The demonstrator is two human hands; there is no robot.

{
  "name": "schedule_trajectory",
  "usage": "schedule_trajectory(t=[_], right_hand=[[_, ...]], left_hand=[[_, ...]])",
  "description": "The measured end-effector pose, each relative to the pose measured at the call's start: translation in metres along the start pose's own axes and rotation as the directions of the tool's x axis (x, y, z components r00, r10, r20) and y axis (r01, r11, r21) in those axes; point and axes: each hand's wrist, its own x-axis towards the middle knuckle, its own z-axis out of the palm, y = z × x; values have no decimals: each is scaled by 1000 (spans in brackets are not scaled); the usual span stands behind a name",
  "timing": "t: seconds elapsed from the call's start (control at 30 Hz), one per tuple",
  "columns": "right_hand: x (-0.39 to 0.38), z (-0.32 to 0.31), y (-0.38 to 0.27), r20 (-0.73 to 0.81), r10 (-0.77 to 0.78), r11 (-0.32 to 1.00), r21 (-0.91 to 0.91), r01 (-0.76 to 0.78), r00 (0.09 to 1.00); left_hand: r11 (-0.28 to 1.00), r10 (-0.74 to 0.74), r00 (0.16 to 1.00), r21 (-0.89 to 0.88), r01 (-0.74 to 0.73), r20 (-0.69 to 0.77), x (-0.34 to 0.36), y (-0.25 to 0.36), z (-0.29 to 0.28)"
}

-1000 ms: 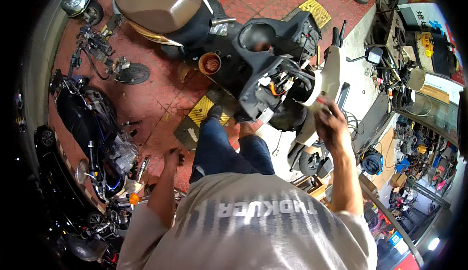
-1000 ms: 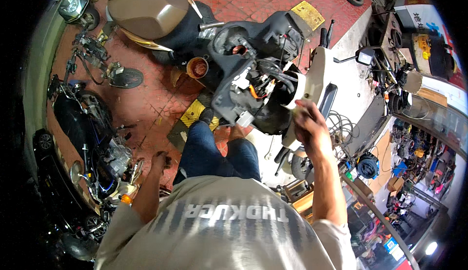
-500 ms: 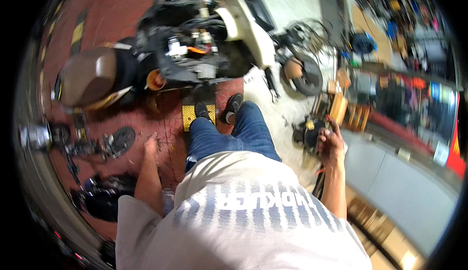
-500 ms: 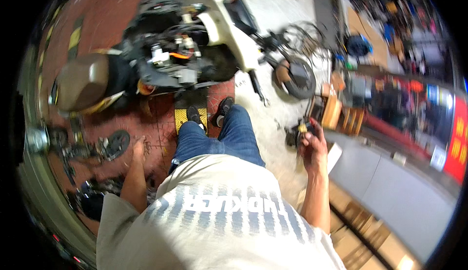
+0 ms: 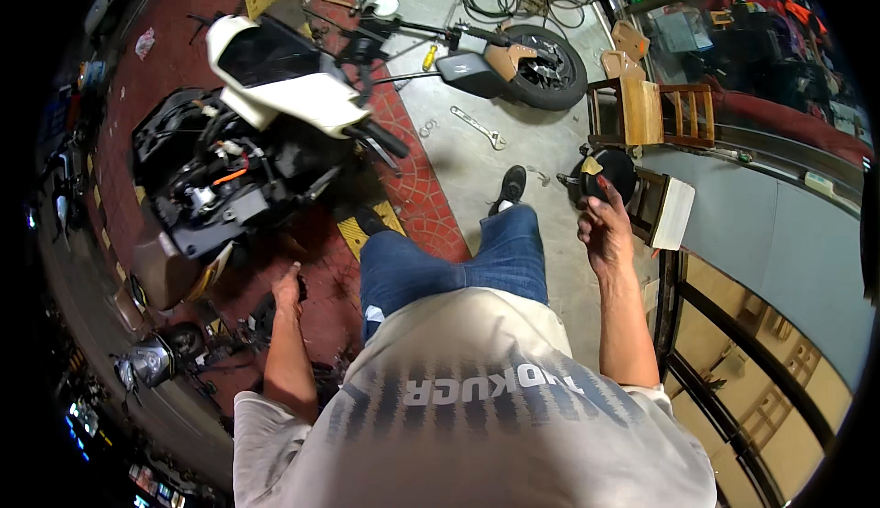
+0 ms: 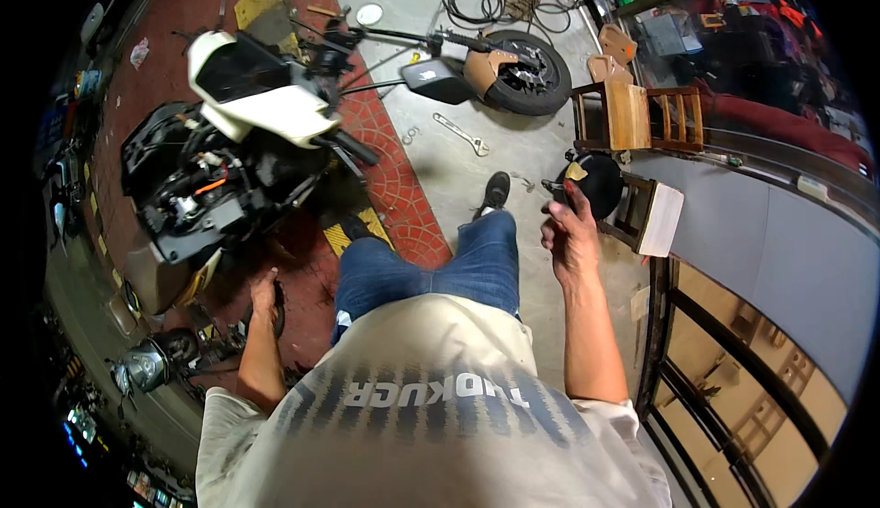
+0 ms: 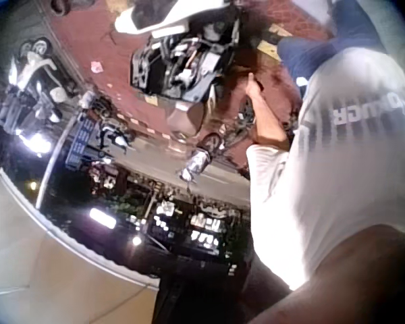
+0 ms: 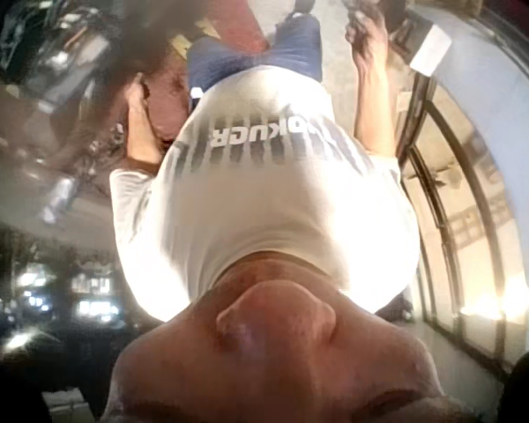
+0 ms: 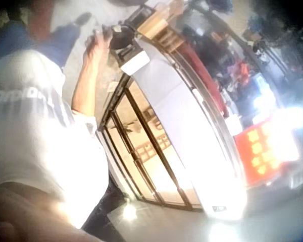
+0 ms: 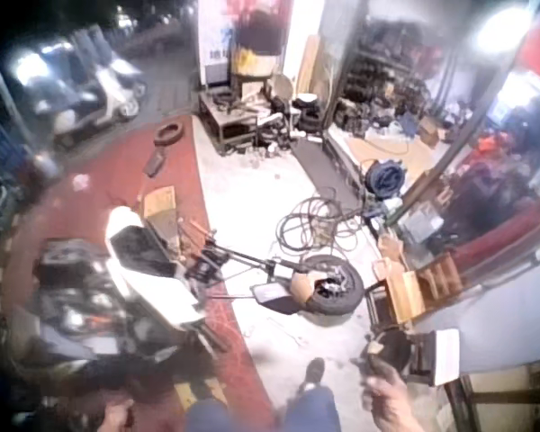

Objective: The person applies grease to scooter steering components by hand and reassembles internal steering column parts into the frame.

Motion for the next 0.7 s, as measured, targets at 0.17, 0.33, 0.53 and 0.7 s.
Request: schedule_trajectory(t=[0.17, 0.33, 0.53, 0.7], right_hand=[[169, -27, 15, 128, -20, 994, -106, 34, 992], [311, -11, 72, 168, -83, 996, 5, 84, 982], [426, -33, 167, 189, -148, 989, 38, 144, 971], [448, -55, 170, 277, -337, 905, -171, 391, 900]], left_hand=[[969, 109, 992, 227, -92, -64, 14, -27, 136], [693, 454, 882, 571, -440, 128, 99, -26, 330], [404, 580, 784, 758, -512, 220, 242, -44, 538], [283, 664, 730, 849, -447, 163, 339, -75, 618]])
